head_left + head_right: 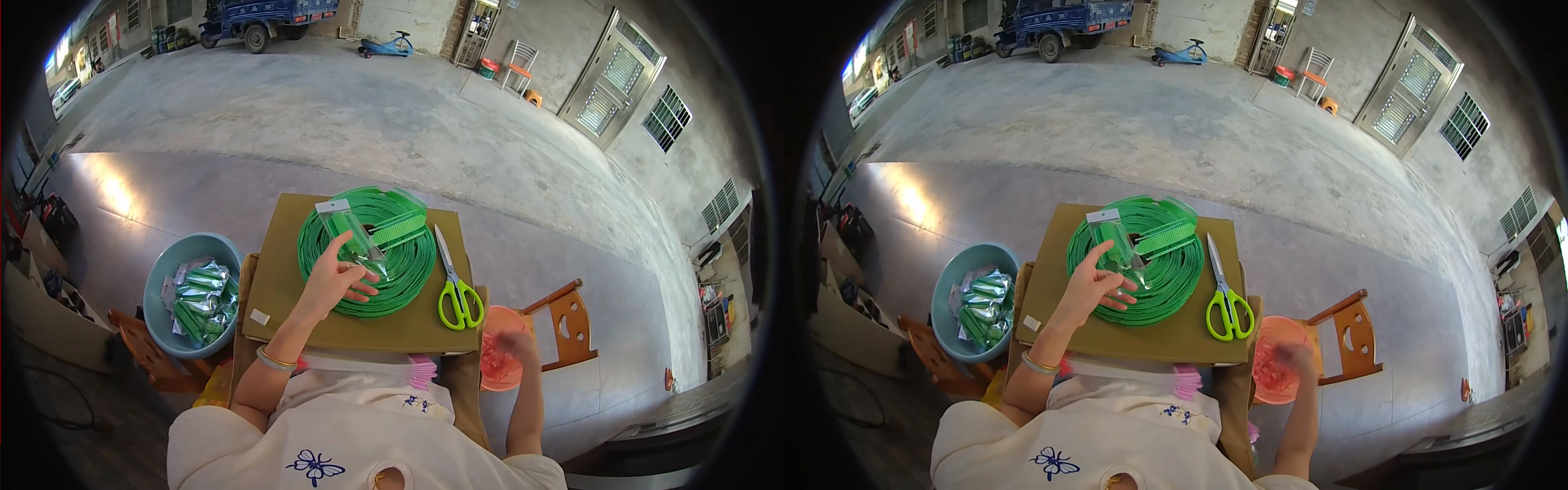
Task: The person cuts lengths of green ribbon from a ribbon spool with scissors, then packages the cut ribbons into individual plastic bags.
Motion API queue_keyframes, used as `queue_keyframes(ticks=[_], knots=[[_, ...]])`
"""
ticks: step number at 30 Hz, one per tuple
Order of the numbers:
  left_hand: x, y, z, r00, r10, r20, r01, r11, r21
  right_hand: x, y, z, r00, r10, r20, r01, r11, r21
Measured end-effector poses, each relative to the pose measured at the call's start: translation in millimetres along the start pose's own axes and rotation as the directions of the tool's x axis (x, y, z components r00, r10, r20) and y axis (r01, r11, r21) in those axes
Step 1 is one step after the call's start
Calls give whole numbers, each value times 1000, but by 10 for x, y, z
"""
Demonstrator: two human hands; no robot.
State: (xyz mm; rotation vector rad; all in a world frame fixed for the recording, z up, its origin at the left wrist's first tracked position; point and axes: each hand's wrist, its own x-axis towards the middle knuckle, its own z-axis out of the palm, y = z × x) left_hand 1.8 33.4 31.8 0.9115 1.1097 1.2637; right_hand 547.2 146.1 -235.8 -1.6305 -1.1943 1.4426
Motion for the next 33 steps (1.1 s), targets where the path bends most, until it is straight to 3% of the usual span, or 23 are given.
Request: queue_keyframes(ticks=[1,3,4,7,9,12,14,15,17,18,20,21,22,23,24,25,27,29,31,33], knots=[[16,19,10,1000,1,0,-1,1000,-1,62,-64,3,996,-54,-65,38,974,-225],[6,50,1,1000,27,1,-27,999,20,126,-103,34,969,-170,-178,23,782,-623],[-2,37,13,1000,26,10,-26,999,35,-19,-195,92,959,-173,-225,-42,697,-716],[-30,37,40,1000,17,-9,-16,999,29,-660,-1176,329,939,-187,-287,-42,770,-636],[-27,65,64,999,37,-15,-36,999,18,-1077,-2137,560,904,-344,-255,113,765,-633],[-36,91,53,999,46,-25,-46,999,20,-1340,-2638,551,930,-312,-194,265,935,-236],[-35,104,46,999,48,-23,-48,999,15,-1493,-2779,521,940,-310,-143,306,951,-51],[-29,95,43,999,44,-20,-44,999,19,-1447,-2652,365,940,-341,-23,341,940,17],[-22,66,40,999,44,-17,-44,999,18,-1222,-2214,192,918,-389,84,335,868,366],[-20,52,45,999,42,-8,-41,999,14,-1041,-1898,175,895,-426,132,301,796,525],[-22,41,52,999,41,6,-41,999,12,-461,-863,291,990,-6,143,-88,762,642],[-41,43,62,999,41,9,-41,999,12,-348,-548,225,999,-38,23,30,960,279],[-45,71,68,999,52,7,-52,999,15,-175,-323,100,989,-131,-70,120,983,-142],[-56,100,54,999,51,6,-51,998,28,-48,-55,-12,962,-246,-123,145,835,-531],[-30,123,34,998,67,-8,-66,998,17,-203,-163,124,973,-166,-159,-15,645,-764],[-7,116,20,998,66,-12,-66,998,10,-437,-513,295,980,-22,-197,-157,522,-839],[-37,65,35,998,64,-17,-64,998,3,-883,-1393,476,969,64,-240,-237,527,-816],[-46,81,58,995,97,-27,-97,995,-1,-1037,-1929,520,956,-219,-193,64,803,-593],[-46,94,73,993,115,-35,-115,993,5,-1128,-2342,774,889,-381,-253,247,865,-437],[-75,96,87,991,130,-33,-130,991,9,-1323,-2709,1096,882,-418,-217,343,886,-312]])
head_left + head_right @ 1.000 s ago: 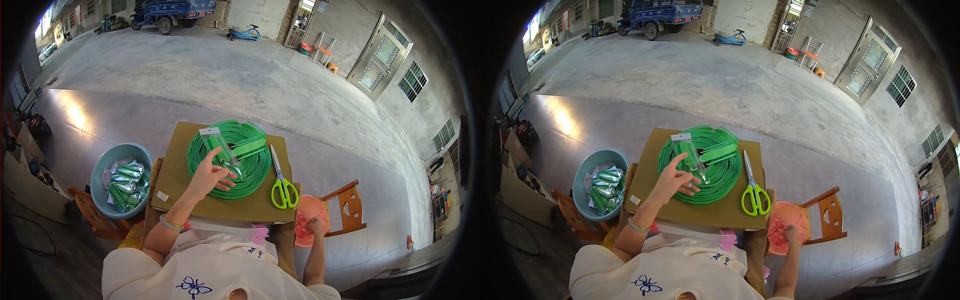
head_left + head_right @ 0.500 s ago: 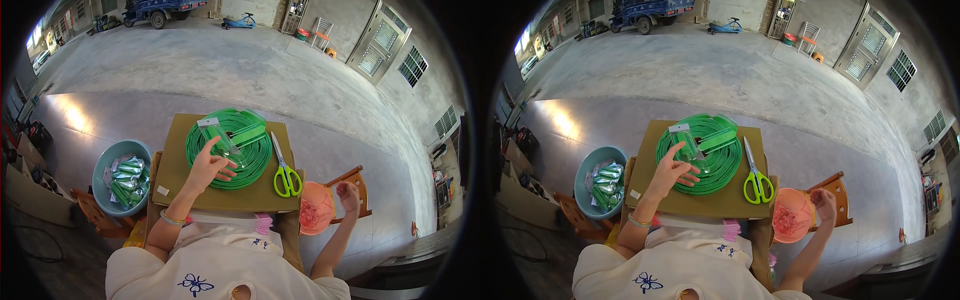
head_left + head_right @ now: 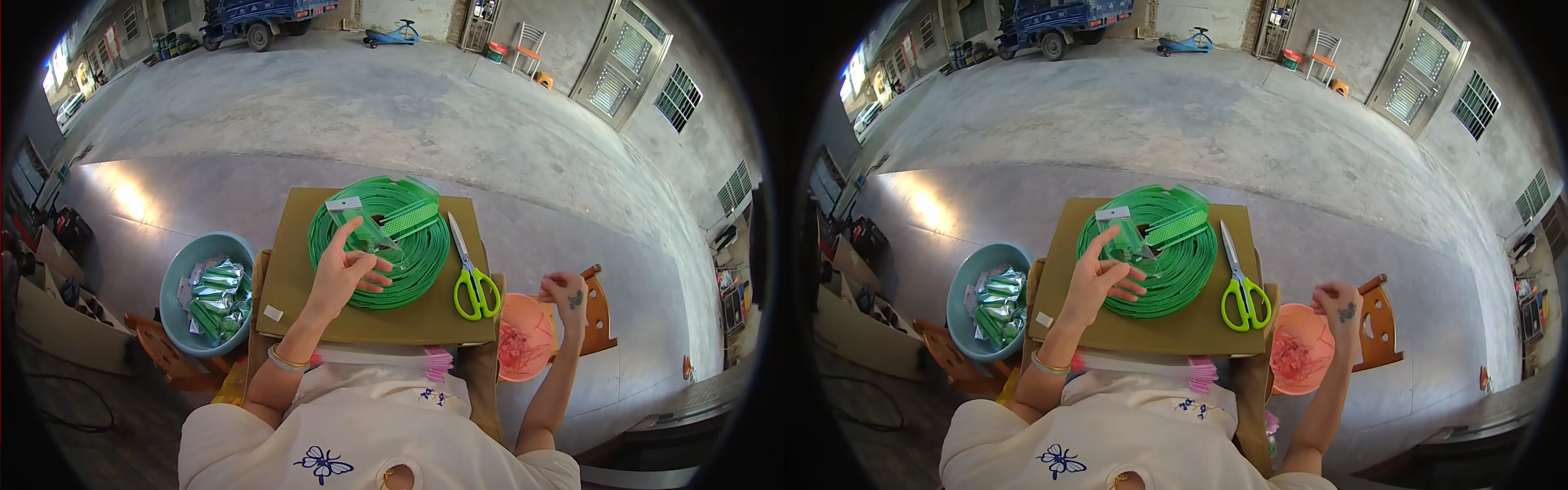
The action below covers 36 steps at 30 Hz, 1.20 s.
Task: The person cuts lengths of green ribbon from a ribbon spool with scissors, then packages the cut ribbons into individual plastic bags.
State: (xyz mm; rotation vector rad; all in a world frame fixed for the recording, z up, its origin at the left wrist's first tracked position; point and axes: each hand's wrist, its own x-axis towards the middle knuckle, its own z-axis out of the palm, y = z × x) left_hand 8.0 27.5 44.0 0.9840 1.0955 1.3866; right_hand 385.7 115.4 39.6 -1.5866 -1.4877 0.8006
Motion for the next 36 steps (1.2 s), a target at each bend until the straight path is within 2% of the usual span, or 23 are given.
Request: queue_keyframes(ticks=[3,6,9,12,15,16,19,22,25,28,31,34,36], knots=[[-20,79,23,999,32,13,-33,999,8,-52,-248,107,998,-60,19,58,993,98],[-29,106,17,999,38,-11,-38,999,24,60,64,53,999,-34,-17,33,999,-38],[-21,70,43,1000,24,-13,-24,999,48,225,842,22,991,99,-92,-102,994,-30],[-14,36,89,999,21,-32,-18,996,89,336,2170,114,962,207,-179,-222,973,-67],[-8,12,125,999,11,-39,-6,993,118,237,3015,323,948,92,-306,-213,896,-390],[-1,11,137,999,9,-38,-4,992,126,181,3046,366,948,96,-302,-206,912,-356],[2,1,154,998,-15,-57,24,986,165,176,3092,519,909,-41,-414,-135,913,-386],[14,2,132,997,-37,-62,47,984,170,249,3203,684,879,-114,-463,-121,886,-448],[14,3,133,996,-26,-83,41,983,179,210,3465,752,972,-172,-159,55,829,-557],[21,-18,124,996,-24,-80,38,985,170,190,3477,834,939,-321,-122,187,776,-603],[13,-43,127,998,-27,-62,37,985,166,314,3410,651,985,-174,-16,137,824,-550],[1,-22,111,998,-20,-54,28,987,156,371,3106,361,980,-122,-154,22,850,-527],[6,-21,101,999,-13,-45,19,991,133,433,2697,203,950,-176,-260,13,849,-528]])
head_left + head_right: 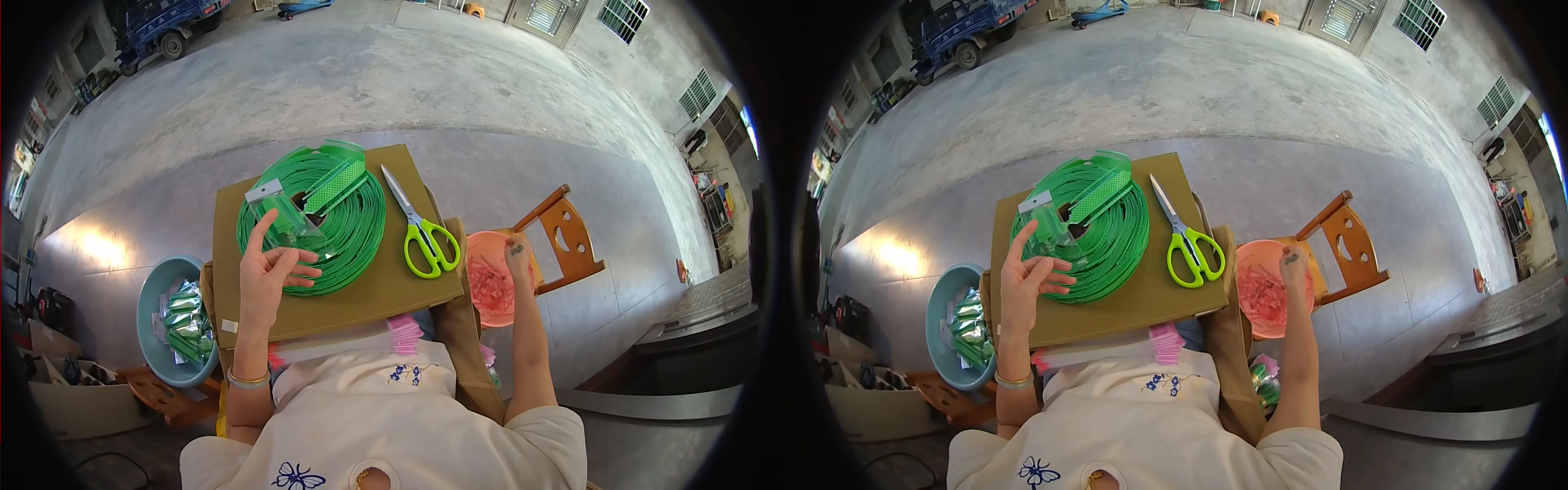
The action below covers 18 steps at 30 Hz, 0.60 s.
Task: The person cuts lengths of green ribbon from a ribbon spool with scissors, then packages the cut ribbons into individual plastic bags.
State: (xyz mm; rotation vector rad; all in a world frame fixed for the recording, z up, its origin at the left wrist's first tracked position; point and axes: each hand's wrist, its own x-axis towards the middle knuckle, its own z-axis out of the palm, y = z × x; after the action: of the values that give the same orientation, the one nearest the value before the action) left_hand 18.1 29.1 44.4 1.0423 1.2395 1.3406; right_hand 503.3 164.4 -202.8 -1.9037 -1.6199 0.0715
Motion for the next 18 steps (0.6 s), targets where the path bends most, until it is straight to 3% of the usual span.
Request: queue_keyframes(ticks=[1,4,7,9,14,16,18], knots=[[-3,2,-12,1000,3,-1,-3,1000,-10,84,-175,-157,998,2,-56,-2,1000,2],[-19,32,16,1000,3,12,-2,999,-33,272,-982,-642,995,95,-18,-84,942,324],[-65,100,31,998,9,56,-7,999,-48,298,-1720,-1002,990,121,75,-141,776,615],[-94,147,22,998,25,58,-21,998,-56,338,-1846,-1190,974,99,206,-215,704,677],[-102,160,-6,998,29,60,-26,998,-54,291,-1581,-1517,890,116,440,-451,364,815],[-90,110,-7,997,24,75,-19,998,-61,217,-1190,-1377,870,133,474,-492,210,845],[-88,98,0,997,15,82,-10,998,-61,83,-836,-1066,830,198,522,-553,165,817]])
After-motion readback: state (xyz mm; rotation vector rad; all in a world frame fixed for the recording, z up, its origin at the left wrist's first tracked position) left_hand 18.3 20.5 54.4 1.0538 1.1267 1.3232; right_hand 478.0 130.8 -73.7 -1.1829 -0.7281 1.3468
